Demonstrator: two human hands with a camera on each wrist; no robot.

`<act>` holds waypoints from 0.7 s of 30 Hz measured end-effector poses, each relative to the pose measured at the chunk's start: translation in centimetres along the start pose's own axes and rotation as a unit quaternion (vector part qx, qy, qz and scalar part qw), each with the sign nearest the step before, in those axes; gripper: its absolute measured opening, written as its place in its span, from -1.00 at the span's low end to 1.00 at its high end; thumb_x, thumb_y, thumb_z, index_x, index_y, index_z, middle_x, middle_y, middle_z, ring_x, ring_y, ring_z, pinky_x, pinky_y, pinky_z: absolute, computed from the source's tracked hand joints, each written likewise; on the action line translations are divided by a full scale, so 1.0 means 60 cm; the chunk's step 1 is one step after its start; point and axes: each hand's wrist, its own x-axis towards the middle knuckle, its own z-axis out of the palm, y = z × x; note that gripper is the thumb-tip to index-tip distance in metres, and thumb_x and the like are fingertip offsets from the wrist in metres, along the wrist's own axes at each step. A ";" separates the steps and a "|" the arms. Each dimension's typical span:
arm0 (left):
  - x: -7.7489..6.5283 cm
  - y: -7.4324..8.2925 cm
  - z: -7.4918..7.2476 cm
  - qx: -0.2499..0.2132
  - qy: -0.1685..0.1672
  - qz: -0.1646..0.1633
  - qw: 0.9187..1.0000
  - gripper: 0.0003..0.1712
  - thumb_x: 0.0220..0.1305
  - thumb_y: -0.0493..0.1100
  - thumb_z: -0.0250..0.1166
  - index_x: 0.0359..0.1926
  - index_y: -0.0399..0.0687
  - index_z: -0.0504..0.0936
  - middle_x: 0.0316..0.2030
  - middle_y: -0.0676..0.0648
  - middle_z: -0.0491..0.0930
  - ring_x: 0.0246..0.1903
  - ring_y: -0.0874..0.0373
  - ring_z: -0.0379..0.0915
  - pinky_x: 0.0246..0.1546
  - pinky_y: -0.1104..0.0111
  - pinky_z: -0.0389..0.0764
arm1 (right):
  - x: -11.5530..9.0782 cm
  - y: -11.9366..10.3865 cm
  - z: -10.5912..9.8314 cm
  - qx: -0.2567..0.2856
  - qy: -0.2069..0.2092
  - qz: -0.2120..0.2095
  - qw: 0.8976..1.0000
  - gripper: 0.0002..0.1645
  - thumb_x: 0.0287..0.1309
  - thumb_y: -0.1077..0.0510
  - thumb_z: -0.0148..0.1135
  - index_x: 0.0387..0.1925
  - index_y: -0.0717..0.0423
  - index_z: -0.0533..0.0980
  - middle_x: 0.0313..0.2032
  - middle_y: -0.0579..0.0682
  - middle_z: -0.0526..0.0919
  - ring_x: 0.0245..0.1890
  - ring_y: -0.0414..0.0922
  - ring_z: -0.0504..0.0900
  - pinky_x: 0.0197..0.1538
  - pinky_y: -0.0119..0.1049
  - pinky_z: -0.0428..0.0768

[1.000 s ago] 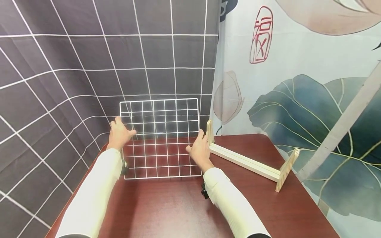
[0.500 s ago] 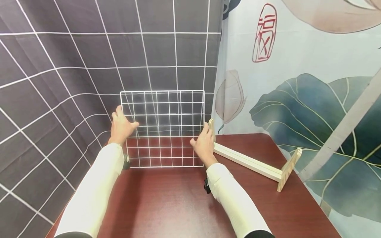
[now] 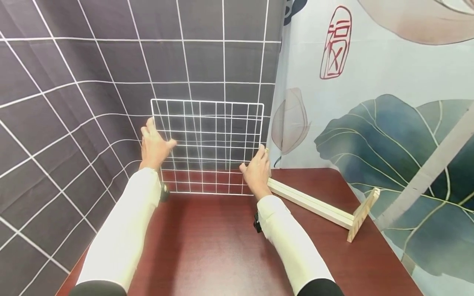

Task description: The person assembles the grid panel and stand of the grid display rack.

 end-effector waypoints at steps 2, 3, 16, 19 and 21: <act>0.001 0.003 0.002 -0.003 0.006 -0.005 1.000 0.20 -0.05 -0.12 0.48 0.54 0.04 -0.03 0.24 -0.37 0.25 0.15 -0.39 0.41 0.02 -0.17 0.58 | 0.005 -0.001 0.000 0.001 0.000 -0.001 1.000 0.18 -0.03 0.09 0.42 0.53 0.07 -0.04 0.44 0.27 0.26 0.21 0.34 0.45 0.22 0.21 0.50; 0.001 0.003 0.003 -0.004 0.009 -0.007 1.000 0.20 -0.04 -0.12 0.49 0.55 0.04 -0.03 0.24 -0.37 0.25 0.16 -0.39 0.41 0.03 -0.17 0.58 | 0.008 -0.002 0.000 0.001 0.000 -0.002 1.000 0.18 -0.02 0.09 0.42 0.53 0.07 -0.04 0.44 0.27 0.26 0.21 0.34 0.45 0.23 0.21 0.49; -0.010 0.002 0.012 -0.012 0.008 -0.030 0.999 0.18 0.09 -0.09 0.44 0.59 0.05 -0.11 0.28 -0.35 0.20 0.22 -0.34 0.34 0.06 -0.16 0.57 | 0.020 -0.009 0.009 0.006 0.032 -0.017 0.999 0.17 -0.02 0.13 0.44 0.52 0.11 -0.03 0.32 0.31 0.38 0.20 0.35 0.47 0.30 0.20 0.47; -0.011 0.005 0.013 -0.008 0.008 -0.023 1.000 0.17 0.12 -0.09 0.42 0.59 0.05 -0.11 0.28 -0.34 0.20 0.23 -0.33 0.33 0.05 -0.15 0.58 | 0.018 -0.005 0.012 0.011 0.043 -0.022 0.999 0.17 -0.02 0.13 0.45 0.52 0.14 -0.01 0.25 0.33 0.42 0.20 0.35 0.49 0.29 0.20 0.48; -0.011 0.006 0.012 -0.005 0.012 -0.022 1.000 0.15 0.14 -0.10 0.41 0.59 0.04 -0.12 0.28 -0.33 0.19 0.23 -0.31 0.32 0.02 -0.15 0.59 | 0.017 -0.005 0.013 0.015 0.045 -0.024 0.999 0.16 -0.02 0.13 0.45 0.52 0.16 0.00 0.22 0.33 0.43 0.18 0.35 0.49 0.27 0.21 0.49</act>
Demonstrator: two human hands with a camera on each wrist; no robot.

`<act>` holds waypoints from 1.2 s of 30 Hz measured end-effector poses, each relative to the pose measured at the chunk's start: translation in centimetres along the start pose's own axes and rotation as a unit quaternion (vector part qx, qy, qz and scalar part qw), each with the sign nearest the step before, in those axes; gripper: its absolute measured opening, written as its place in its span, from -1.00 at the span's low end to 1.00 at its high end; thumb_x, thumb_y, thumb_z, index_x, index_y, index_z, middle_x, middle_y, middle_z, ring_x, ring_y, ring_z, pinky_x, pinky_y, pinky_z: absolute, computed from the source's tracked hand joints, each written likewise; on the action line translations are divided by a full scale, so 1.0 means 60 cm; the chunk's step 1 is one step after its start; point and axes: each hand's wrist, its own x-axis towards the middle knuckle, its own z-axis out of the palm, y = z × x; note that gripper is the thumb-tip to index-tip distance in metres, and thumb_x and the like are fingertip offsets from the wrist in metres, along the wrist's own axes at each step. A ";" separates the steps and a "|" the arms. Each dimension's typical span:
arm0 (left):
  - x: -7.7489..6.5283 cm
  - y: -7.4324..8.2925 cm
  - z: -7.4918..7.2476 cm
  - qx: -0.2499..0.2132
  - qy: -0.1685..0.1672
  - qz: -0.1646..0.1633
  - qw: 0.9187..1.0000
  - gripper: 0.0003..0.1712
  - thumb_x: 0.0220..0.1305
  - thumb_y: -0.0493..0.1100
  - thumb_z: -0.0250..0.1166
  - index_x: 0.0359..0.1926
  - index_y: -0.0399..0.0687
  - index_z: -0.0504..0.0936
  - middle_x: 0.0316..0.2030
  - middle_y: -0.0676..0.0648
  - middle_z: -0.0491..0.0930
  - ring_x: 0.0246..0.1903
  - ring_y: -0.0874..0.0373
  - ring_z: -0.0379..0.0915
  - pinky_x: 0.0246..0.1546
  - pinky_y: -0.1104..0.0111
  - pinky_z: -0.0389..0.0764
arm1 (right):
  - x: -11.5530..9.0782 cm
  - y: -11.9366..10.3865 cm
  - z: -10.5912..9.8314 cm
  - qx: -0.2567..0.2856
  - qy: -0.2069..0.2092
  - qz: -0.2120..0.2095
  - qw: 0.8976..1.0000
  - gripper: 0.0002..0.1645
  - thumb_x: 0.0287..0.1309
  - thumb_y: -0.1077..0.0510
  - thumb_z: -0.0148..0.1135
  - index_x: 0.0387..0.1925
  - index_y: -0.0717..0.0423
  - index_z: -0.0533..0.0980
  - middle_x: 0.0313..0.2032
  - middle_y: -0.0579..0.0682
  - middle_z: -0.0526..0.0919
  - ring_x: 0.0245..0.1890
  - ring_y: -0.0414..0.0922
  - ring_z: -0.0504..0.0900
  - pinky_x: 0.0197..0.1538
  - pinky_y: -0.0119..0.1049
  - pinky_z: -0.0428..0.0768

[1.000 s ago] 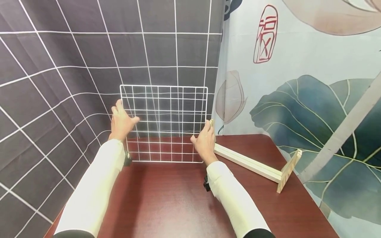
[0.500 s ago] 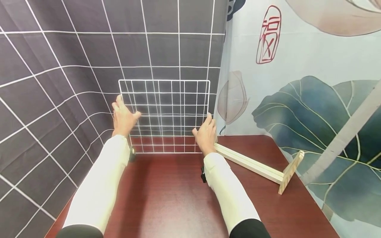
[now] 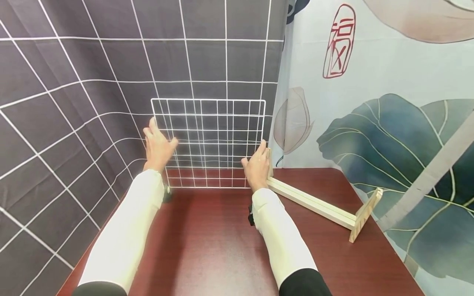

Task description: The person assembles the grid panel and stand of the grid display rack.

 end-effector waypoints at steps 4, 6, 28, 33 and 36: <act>-0.002 0.005 0.001 -0.006 0.007 0.001 1.000 0.13 0.17 -0.12 0.38 0.60 0.02 -0.12 0.26 -0.33 0.18 0.24 -0.31 0.29 -0.02 -0.17 0.61 | 0.002 -0.001 -0.002 0.007 -0.001 0.000 1.000 0.15 0.00 0.13 0.44 0.52 0.15 0.00 0.25 0.32 0.42 0.17 0.36 0.50 0.25 0.21 0.50; -0.004 0.008 0.001 -0.010 0.008 0.005 1.000 0.13 0.19 -0.13 0.38 0.60 0.02 -0.15 0.26 -0.33 0.17 0.25 -0.30 0.25 -0.03 -0.16 0.61 | 0.003 -0.002 -0.005 0.007 -0.001 0.002 1.000 0.16 0.01 0.13 0.44 0.53 0.14 -0.01 0.29 0.31 0.40 0.11 0.38 0.53 0.21 0.21 0.52; -0.053 0.055 0.035 0.142 -0.026 0.223 0.964 0.02 0.17 0.06 0.45 0.50 0.03 0.06 0.43 -0.34 0.06 0.43 -0.32 0.02 0.39 -0.29 0.19 | 0.019 -0.031 -0.017 0.008 -0.005 -0.001 1.000 0.16 0.07 0.10 0.46 0.54 0.12 -0.05 0.43 0.32 0.28 0.22 0.39 0.48 0.24 0.24 0.49; -0.074 0.060 0.057 0.161 -0.046 0.245 0.955 0.02 0.15 0.09 0.48 0.49 0.09 0.10 0.42 -0.30 0.11 0.42 -0.26 0.05 0.38 -0.32 0.22 | 0.018 -0.035 -0.017 0.007 -0.004 0.004 1.000 0.17 0.06 0.09 0.46 0.54 0.13 -0.05 0.44 0.31 0.28 0.26 0.37 0.46 0.26 0.24 0.48; -0.084 0.063 0.069 0.162 -0.065 0.246 0.954 0.02 0.14 0.08 0.50 0.49 0.13 0.10 0.43 -0.27 0.13 0.43 -0.24 0.06 0.35 -0.34 0.26 | 0.018 -0.039 -0.017 0.008 -0.005 0.010 1.000 0.18 0.08 0.09 0.47 0.54 0.11 -0.06 0.45 0.29 0.27 0.27 0.36 0.46 0.28 0.22 0.47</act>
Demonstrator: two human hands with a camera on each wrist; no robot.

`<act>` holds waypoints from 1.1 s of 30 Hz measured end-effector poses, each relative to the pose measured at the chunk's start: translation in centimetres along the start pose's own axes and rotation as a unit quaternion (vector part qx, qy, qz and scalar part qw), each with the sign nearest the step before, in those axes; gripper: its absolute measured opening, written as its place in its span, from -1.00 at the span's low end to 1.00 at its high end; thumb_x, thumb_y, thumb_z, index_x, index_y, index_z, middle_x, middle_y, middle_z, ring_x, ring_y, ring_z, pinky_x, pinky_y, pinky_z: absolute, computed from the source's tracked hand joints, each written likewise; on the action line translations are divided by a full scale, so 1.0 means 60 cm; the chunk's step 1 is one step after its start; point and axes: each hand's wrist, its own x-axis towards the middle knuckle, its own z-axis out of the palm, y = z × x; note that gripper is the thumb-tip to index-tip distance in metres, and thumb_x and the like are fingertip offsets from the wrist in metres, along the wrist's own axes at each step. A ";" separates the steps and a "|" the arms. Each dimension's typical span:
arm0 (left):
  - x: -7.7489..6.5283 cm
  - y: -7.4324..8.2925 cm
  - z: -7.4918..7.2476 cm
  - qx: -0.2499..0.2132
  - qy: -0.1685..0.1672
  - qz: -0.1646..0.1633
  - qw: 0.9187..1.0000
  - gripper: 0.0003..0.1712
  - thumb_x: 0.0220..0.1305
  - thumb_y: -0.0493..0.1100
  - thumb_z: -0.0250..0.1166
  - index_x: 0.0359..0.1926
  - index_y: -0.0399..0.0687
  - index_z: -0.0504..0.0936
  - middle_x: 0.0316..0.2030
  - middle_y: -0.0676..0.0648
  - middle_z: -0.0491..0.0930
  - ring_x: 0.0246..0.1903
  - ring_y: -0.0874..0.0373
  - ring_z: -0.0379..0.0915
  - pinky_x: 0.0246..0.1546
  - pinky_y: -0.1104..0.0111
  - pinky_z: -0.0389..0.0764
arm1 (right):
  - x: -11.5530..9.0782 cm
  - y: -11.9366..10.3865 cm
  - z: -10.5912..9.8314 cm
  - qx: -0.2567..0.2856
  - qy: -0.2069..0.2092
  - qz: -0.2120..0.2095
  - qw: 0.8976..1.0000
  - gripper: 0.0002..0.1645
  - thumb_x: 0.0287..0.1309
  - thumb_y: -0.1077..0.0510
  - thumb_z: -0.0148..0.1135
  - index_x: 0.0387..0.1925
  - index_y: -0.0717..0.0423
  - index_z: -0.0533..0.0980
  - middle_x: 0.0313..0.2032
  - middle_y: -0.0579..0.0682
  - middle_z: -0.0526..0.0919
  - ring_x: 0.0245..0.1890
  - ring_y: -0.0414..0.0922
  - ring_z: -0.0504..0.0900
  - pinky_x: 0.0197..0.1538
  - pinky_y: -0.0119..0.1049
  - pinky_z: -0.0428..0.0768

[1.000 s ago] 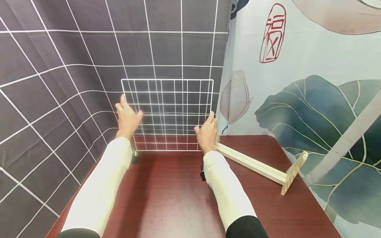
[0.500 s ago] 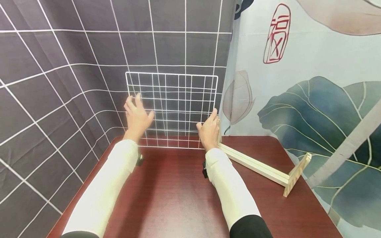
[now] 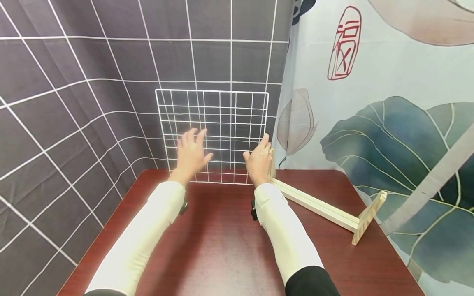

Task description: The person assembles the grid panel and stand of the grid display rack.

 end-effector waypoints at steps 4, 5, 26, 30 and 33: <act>-0.002 0.008 0.014 -0.010 -0.011 0.001 1.000 0.03 0.11 0.04 0.53 0.48 0.15 0.11 0.44 -0.24 0.18 0.46 -0.27 0.05 0.30 -0.40 0.29 | 0.000 -0.005 0.001 -0.004 -0.006 0.009 1.000 0.18 0.08 0.06 0.47 0.55 0.08 -0.07 0.46 0.25 0.27 0.25 0.36 0.47 0.28 0.21 0.48; -0.002 0.010 0.016 -0.011 -0.012 -0.001 1.000 0.03 0.11 0.03 0.53 0.48 0.15 0.11 0.44 -0.23 0.18 0.47 -0.27 0.04 0.30 -0.40 0.29 | 0.000 -0.007 0.002 -0.006 -0.007 0.010 1.000 0.18 0.08 0.06 0.47 0.55 0.09 -0.06 0.45 0.25 0.27 0.23 0.37 0.48 0.27 0.21 0.50; 0.002 -0.001 0.056 0.043 0.087 0.001 0.995 -0.24 0.06 -0.01 0.57 0.25 0.10 0.42 0.21 -0.24 0.39 0.28 -0.24 0.24 0.00 -0.01 0.57 | -0.015 -0.014 0.017 -0.016 0.004 -0.006 1.000 0.12 0.02 0.09 0.44 0.50 0.11 0.01 0.30 0.32 0.43 0.13 0.35 0.57 0.23 0.15 0.54; 0.004 0.000 0.056 0.048 0.102 0.003 0.994 -0.29 0.08 0.09 0.54 0.20 0.08 0.43 0.18 -0.24 0.41 0.24 -0.24 0.27 -0.07 0.03 0.59 | -0.016 -0.013 0.016 -0.011 0.005 -0.002 1.000 0.13 0.03 0.08 0.43 0.51 0.10 0.00 0.33 0.31 0.41 0.12 0.37 0.58 0.23 0.16 0.54; 0.005 0.002 0.055 0.055 0.106 -0.001 0.993 -0.27 0.06 0.14 0.54 0.17 0.02 0.46 0.15 -0.23 0.43 0.22 -0.23 0.30 -0.10 0.05 0.59 | -0.017 -0.012 0.015 -0.007 0.006 0.001 1.000 0.12 0.02 0.08 0.44 0.50 0.10 0.00 0.33 0.31 0.41 0.08 0.40 0.59 0.22 0.18 0.55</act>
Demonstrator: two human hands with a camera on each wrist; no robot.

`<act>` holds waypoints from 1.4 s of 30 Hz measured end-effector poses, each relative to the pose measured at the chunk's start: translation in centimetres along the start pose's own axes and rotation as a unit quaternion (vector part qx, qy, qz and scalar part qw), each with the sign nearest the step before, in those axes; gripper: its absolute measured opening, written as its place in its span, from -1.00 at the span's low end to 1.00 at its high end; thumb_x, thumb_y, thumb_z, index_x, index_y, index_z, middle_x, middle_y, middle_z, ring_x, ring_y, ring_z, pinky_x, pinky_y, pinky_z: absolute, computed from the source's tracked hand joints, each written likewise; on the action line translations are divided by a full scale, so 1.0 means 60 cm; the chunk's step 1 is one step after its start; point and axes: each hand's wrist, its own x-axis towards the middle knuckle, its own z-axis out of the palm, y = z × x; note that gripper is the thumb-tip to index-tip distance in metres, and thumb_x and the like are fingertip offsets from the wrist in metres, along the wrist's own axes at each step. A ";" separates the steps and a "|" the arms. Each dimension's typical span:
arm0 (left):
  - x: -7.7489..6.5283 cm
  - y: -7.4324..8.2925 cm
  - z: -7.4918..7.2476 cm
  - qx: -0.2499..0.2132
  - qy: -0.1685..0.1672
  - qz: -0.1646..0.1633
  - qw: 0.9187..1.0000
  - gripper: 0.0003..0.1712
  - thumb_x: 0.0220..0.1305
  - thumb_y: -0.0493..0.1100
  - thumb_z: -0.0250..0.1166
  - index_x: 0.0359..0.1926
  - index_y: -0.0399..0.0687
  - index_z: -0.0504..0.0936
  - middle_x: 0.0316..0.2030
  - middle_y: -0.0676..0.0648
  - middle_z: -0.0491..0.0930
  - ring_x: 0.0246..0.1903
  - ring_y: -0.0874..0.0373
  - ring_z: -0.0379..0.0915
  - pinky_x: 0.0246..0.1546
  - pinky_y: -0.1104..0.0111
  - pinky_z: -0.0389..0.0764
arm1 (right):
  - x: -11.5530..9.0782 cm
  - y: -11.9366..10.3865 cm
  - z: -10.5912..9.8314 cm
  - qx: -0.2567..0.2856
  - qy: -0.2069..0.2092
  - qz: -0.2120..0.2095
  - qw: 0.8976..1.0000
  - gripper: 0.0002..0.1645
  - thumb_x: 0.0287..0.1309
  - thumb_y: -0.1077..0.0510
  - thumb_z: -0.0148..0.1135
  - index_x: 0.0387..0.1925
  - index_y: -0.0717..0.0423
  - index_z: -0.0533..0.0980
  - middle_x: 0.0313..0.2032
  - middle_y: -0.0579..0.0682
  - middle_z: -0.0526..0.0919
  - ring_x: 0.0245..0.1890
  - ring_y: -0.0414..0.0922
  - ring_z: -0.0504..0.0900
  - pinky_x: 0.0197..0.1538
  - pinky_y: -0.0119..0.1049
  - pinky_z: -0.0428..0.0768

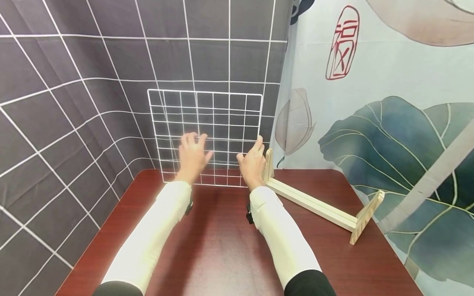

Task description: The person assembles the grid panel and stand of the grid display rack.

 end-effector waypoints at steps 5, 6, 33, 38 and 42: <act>0.001 0.003 -0.006 0.013 -0.006 -0.005 1.000 -0.19 0.02 0.22 0.55 0.19 -0.07 0.49 0.12 -0.22 0.46 0.17 -0.20 0.33 -0.13 0.09 0.60 | 0.000 0.002 -0.002 -0.001 0.006 0.003 1.000 0.12 0.02 0.09 0.46 0.49 0.09 0.00 0.32 0.27 0.40 -0.03 0.43 0.62 0.13 0.21 0.58; 0.001 0.003 -0.007 0.014 -0.008 -0.005 1.000 -0.19 0.03 0.23 0.55 0.19 -0.08 0.49 0.12 -0.22 0.46 0.17 -0.19 0.33 -0.14 0.10 0.61 | 0.000 0.003 -0.003 -0.002 0.007 0.004 1.000 0.13 0.02 0.09 0.47 0.49 0.08 0.00 0.33 0.26 0.39 -0.04 0.43 0.61 0.11 0.22 0.59; 0.000 -0.006 -0.004 0.044 0.011 0.017 0.999 -0.27 0.03 0.20 0.53 0.11 -0.09 0.52 0.05 -0.21 0.49 0.08 -0.21 0.41 -0.21 0.10 0.62 | 0.001 0.013 -0.011 0.011 -0.005 0.005 1.000 0.13 0.05 0.03 0.46 0.53 -0.01 0.02 0.36 0.22 0.33 0.08 0.39 0.56 0.15 0.22 0.57; 0.003 -0.012 -0.004 0.042 0.004 0.019 0.999 -0.25 0.04 0.20 0.53 0.14 -0.10 0.52 0.06 -0.22 0.49 0.07 -0.21 0.41 -0.21 0.10 0.62 | 0.003 0.021 -0.012 0.004 -0.016 -0.011 1.000 0.16 0.04 -0.02 0.50 0.53 0.05 0.03 0.30 0.27 0.35 0.19 0.32 0.46 0.18 0.21 0.54; 0.006 -0.020 -0.008 0.035 0.003 0.010 0.999 -0.21 0.03 0.18 0.55 0.19 -0.13 0.53 0.05 -0.26 0.49 0.08 -0.23 0.42 -0.18 0.07 0.61 | 0.005 0.028 -0.021 -0.002 -0.024 -0.017 1.000 0.17 0.06 -0.08 0.49 0.54 0.05 0.02 0.28 0.27 0.38 0.13 0.29 0.51 0.10 0.21 0.58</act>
